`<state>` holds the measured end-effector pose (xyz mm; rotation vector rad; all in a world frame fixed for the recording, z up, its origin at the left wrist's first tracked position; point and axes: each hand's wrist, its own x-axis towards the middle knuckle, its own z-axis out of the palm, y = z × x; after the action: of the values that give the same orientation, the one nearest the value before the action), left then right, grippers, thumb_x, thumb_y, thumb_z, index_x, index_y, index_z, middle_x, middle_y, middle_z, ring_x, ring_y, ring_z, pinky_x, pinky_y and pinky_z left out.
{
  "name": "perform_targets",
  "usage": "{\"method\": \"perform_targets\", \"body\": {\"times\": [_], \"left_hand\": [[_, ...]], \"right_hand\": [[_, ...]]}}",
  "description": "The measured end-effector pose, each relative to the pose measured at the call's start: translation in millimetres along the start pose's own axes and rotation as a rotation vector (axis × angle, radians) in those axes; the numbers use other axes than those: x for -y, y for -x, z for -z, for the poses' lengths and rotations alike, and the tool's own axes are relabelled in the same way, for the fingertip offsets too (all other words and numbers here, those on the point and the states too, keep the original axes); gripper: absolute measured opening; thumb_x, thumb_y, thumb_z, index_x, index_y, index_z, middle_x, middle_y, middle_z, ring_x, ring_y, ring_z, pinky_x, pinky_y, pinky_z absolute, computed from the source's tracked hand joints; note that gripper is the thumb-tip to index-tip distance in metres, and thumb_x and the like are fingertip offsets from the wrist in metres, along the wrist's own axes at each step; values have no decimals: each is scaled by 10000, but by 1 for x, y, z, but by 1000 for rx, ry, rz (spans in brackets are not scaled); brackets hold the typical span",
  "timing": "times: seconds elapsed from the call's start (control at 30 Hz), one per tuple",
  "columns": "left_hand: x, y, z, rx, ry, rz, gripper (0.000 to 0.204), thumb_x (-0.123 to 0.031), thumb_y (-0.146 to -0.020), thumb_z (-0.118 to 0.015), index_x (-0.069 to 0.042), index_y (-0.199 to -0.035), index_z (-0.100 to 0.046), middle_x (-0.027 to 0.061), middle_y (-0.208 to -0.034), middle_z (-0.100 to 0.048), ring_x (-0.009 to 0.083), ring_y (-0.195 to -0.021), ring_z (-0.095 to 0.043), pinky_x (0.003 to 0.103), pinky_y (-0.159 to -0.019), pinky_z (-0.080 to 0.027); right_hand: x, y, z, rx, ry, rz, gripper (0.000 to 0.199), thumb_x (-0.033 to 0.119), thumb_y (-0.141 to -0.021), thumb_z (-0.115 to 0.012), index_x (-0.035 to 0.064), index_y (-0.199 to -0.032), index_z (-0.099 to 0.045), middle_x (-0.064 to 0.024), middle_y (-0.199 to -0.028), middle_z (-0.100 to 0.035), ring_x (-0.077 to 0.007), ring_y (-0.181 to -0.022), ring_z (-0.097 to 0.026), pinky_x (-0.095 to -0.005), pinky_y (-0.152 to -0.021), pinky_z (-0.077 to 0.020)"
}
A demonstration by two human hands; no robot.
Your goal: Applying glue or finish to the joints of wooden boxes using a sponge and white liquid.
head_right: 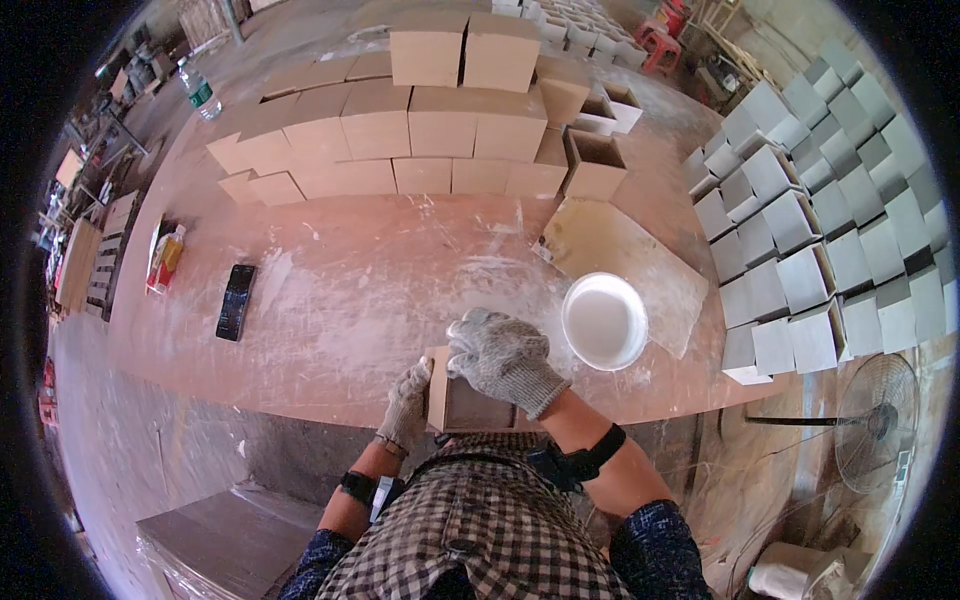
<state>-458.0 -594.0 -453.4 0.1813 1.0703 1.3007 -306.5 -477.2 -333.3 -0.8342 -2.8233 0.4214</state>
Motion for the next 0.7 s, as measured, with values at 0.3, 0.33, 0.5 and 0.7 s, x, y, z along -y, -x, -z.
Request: {"method": "perform_targets", "body": {"times": [0.3,0.33,0.5,0.7], "left_hand": [[-4,4,-6,-39,18,20,330,-380,-863,-674,-65,-955,-635,8,-842,-637,88,-726,-600,254,-642,-495],[-5,2,-9,-33,18,22,330,-380,-863,-674,-65,-955,-635,8,-842,-637,88,-726,-600,254,-642,-495],[3,-11,2,-37,16,70,334,-367,-878,-660,-47,-971,-638,6,-849,-644,82,-705,-590,233,-641,-487],[-17,5,-20,1,55,10,348,-382,-893,-637,-46,-984,-640,7,-858,-643,80,-727,-597,229,-643,-487]], "right_hand": [[17,23,6,-133,353,233,394,253,-800,-630,45,-1135,-612,-146,-1080,-619,-256,-843,-597,-379,-665,-468],[19,26,6,-107,443,242,372,251,-788,-623,36,-1092,-619,-146,-1026,-627,-249,-787,-595,-377,-614,-455],[56,33,33,87,285,377,215,241,-783,-574,67,-905,-604,-99,-838,-588,-235,-718,-584,-376,-581,-453],[-7,10,11,-197,49,282,388,319,-836,-617,92,-1151,-622,-123,-1185,-611,-259,-1063,-592,-393,-882,-471]]}}
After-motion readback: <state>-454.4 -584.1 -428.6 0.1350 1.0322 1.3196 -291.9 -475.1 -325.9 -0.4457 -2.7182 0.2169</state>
